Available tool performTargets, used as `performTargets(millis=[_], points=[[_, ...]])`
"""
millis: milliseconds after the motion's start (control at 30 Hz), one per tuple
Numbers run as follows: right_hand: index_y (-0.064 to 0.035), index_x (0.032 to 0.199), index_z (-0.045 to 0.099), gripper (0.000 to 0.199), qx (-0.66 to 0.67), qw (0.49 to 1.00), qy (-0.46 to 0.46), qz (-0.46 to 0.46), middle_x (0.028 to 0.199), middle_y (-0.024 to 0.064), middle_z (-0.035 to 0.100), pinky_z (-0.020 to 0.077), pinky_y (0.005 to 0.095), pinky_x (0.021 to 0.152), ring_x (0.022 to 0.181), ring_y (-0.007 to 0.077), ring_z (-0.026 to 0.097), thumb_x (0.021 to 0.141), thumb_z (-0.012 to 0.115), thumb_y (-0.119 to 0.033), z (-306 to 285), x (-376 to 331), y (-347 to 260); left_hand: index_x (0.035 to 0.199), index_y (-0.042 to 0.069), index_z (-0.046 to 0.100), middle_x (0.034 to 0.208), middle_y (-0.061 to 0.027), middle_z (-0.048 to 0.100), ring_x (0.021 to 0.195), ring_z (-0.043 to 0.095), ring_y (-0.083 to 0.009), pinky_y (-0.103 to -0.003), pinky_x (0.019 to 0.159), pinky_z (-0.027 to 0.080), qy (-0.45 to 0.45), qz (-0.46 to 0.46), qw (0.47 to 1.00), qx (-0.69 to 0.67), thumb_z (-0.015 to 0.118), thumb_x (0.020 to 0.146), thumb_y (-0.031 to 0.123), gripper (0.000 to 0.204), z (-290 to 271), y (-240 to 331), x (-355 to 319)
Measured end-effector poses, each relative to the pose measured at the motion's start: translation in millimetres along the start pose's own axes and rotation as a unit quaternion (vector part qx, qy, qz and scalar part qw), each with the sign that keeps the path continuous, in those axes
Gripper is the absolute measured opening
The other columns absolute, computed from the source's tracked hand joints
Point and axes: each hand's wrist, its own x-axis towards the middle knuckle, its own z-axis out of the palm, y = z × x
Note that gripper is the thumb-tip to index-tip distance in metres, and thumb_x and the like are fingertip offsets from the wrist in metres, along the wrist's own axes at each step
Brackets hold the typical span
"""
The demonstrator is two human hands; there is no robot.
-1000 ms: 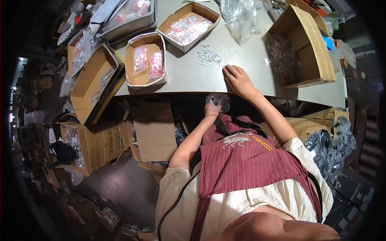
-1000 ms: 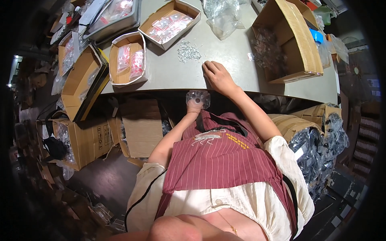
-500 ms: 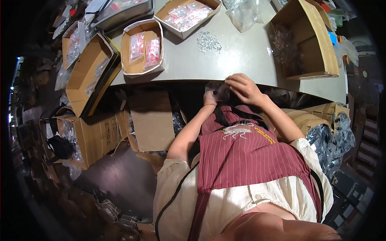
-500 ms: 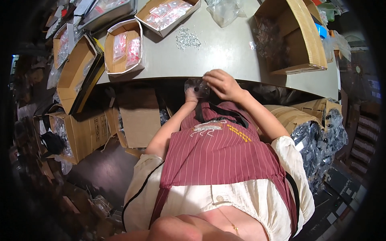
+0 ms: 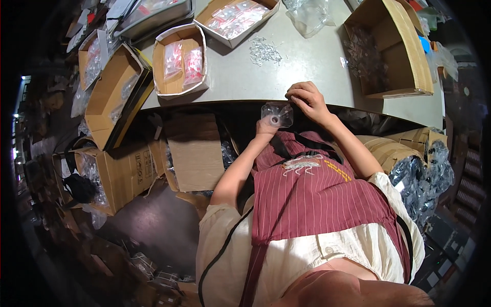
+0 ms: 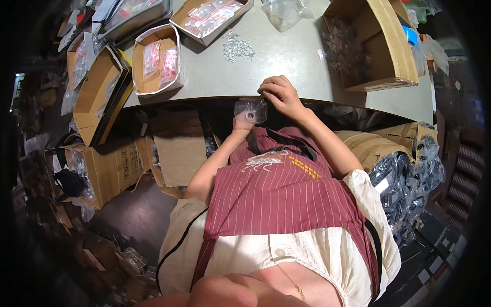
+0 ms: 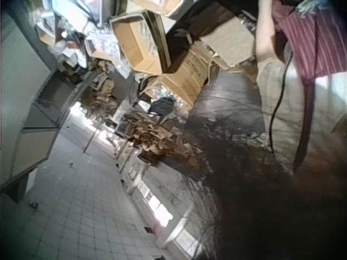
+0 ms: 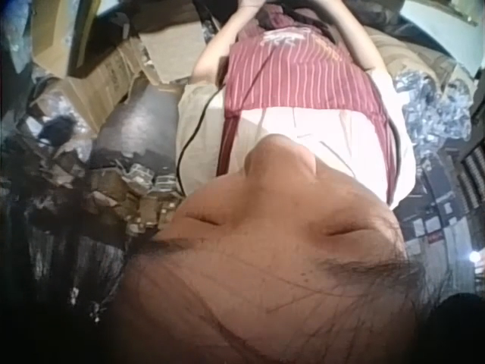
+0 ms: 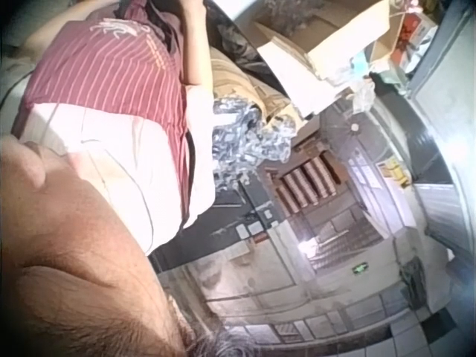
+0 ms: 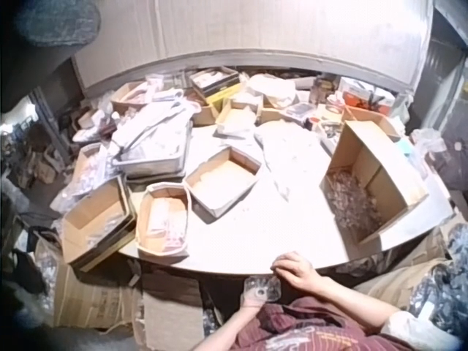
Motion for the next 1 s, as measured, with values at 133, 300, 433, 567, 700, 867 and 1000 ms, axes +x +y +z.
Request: performTargets(millis=[133,300,433,567,700,867,1000], points=[[-0.0004,0.102,0.073,0.013,0.072,0.996,0.013,0.052,0.106,0.0109,0.070,0.0497,0.0358,0.090,0.102,0.0255,0.064,0.092,0.065,-0.005,-4,-2,0,0.081,0.001,0.064,0.071,-0.0053,0.066,0.065,0.061,-0.0104,-0.030,0.060,0.051,-0.030,-0.068,0.988,-0.137,0.079,0.087,0.018,0.024,-47,13,-28],[0.0023,0.102,0.072,0.014,0.127,0.991,-0.030,0.031,0.104,0.0137,0.071,0.0522,0.0371,0.090,0.102,0.0271,0.067,0.089,0.066,-0.002,-10,-4,-32,0.073,0.004,0.056,0.064,-0.0007,0.055,0.060,0.049,-0.0065,-0.026,0.056,0.043,-0.010,0.019,1.000,0.000,0.089,0.078,0.030,0.042,-109,67,-48],[-0.0010,0.103,0.074,0.024,0.168,0.972,-0.134,-0.099,0.130,0.0176,0.061,0.0497,0.0430,0.099,0.120,0.0335,0.059,0.080,0.069,-0.002,-7,12,-75,0.078,0.005,0.059,0.069,0.0013,0.057,0.064,0.050,-0.0070,-0.026,0.058,0.044,-0.078,0.074,0.982,-0.153,0.095,0.068,0.042,0.052,-126,125,-52],[-0.0027,0.100,0.074,0.031,0.123,0.960,-0.164,-0.189,0.135,0.0182,0.058,0.0462,0.0494,0.107,0.132,0.0395,0.050,0.069,0.072,-0.004,-14,27,-103,0.098,-0.002,0.064,0.084,-0.0018,0.065,0.078,0.060,-0.0091,-0.026,0.070,0.051,-0.123,0.116,0.936,-0.309,0.093,0.059,0.057,0.076,-111,151,-42],[-0.0015,0.097,0.071,0.026,0.074,0.969,-0.142,-0.191,0.135,0.0171,0.058,0.0462,0.0498,0.107,0.132,0.0393,0.050,0.071,0.073,-0.005,-30,29,-112,0.106,-0.007,0.064,0.095,-0.0058,0.070,0.087,0.066,-0.0104,-0.025,0.076,0.055,-0.197,0.108,0.929,-0.293,0.091,0.059,0.059,0.085,-111,172,-33],[0.0007,0.103,0.063,0.025,0.048,0.980,-0.100,-0.163,0.128,0.0165,0.060,0.0515,0.0436,0.098,0.121,0.0357,0.057,0.079,0.071,-0.003,-40,25,-116,0.108,-0.006,0.064,0.086,-0.0049,0.068,0.082,0.062,-0.0074,-0.024,0.071,0.053,-0.127,0.130,0.923,-0.339,0.084,0.077,0.055,0.071,-101,192,-32],[0.0003,0.109,0.058,0.029,0.050,0.993,-0.035,-0.104,0.111,0.0154,0.065,0.0568,0.0403,0.081,0.096,0.0342,0.067,0.083,0.069,-0.003,-41,23,-115,0.111,-0.005,0.064,0.092,-0.0121,0.068,0.082,0.065,-0.0152,-0.032,0.075,0.054,-0.091,0.128,0.970,-0.186,0.064,0.098,0.051,0.057,-101,212,-29]])
